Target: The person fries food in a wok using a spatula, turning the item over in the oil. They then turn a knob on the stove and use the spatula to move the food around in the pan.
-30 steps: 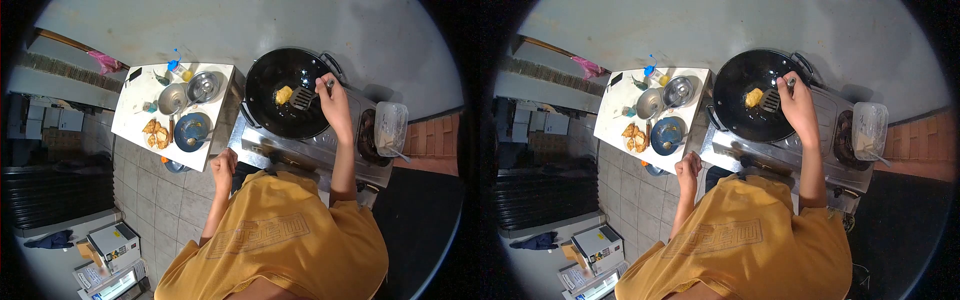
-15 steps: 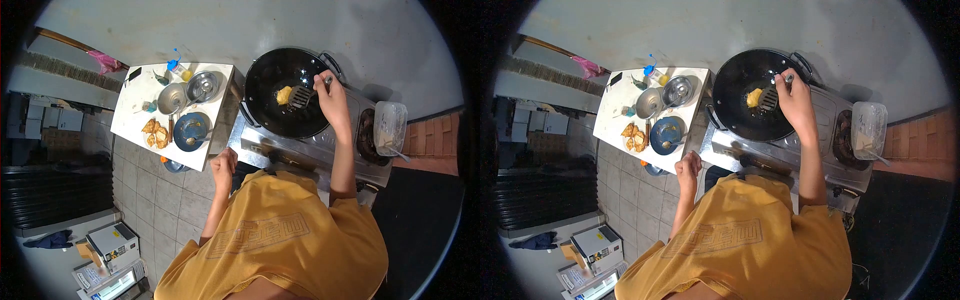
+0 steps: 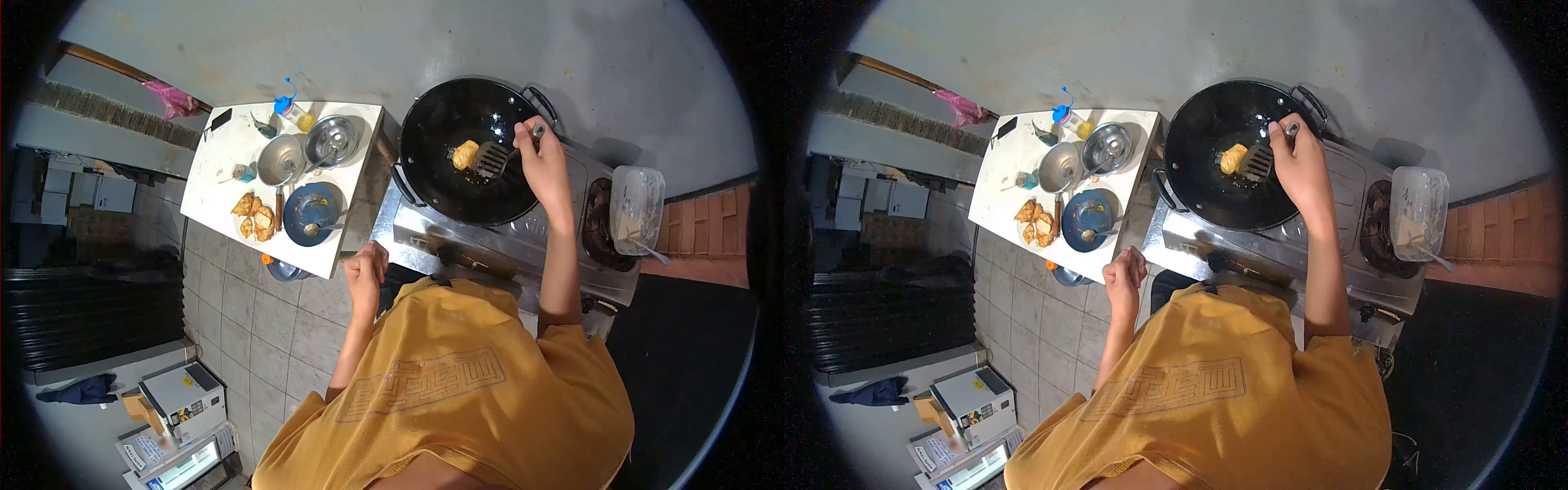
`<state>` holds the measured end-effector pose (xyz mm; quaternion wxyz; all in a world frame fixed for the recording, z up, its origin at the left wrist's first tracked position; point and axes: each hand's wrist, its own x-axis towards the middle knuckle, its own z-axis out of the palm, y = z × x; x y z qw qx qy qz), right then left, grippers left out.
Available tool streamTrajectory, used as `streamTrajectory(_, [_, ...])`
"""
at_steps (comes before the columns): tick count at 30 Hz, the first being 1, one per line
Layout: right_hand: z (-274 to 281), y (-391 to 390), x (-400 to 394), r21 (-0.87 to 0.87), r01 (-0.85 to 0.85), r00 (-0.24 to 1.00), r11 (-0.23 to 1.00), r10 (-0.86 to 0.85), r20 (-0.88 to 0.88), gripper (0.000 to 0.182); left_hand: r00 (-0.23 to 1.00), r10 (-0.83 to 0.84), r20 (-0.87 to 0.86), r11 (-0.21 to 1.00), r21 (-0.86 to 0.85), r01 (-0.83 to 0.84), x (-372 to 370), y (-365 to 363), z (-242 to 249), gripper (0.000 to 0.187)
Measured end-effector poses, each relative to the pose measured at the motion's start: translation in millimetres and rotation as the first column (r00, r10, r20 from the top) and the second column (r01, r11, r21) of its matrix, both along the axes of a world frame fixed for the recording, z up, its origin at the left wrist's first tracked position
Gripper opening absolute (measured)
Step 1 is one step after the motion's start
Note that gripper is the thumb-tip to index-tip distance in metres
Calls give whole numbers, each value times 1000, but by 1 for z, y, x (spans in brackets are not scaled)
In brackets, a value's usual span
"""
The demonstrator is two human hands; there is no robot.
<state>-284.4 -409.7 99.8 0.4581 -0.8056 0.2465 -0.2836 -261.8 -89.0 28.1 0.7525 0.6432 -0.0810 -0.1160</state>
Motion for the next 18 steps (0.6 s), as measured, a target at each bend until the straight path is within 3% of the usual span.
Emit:
streamTrajectory(2, [3,0,-1,4,17,999,1000,-17,49,25,1000,7,17,1000,-2,-7,0,0,0,53])
streamTrajectory(7, [4,1,-3,-14,22,995,1000,-24,-98,25,1000,11,-20,1000,22,-10,-1,5,0,51])
streamTrajectory(11, [-3,0,-3,-35,-7,994,999,3,-107,26,1000,0,-5,1000,7,0,-1,4,1,51])
streamTrajectory(14, [-1,1,0,-15,-12,997,1000,10,-77,25,1000,2,-11,1000,10,-2,-1,5,2,51])
streamTrajectory(16, [0,2,1,22,-3,999,1000,2,38,25,1000,8,-4,1000,19,-8,-1,5,2,52])
streamTrajectory(18, [4,1,-1,9,3,1000,1000,-4,16,25,1000,2,-6,1000,9,-2,-2,5,4,52])
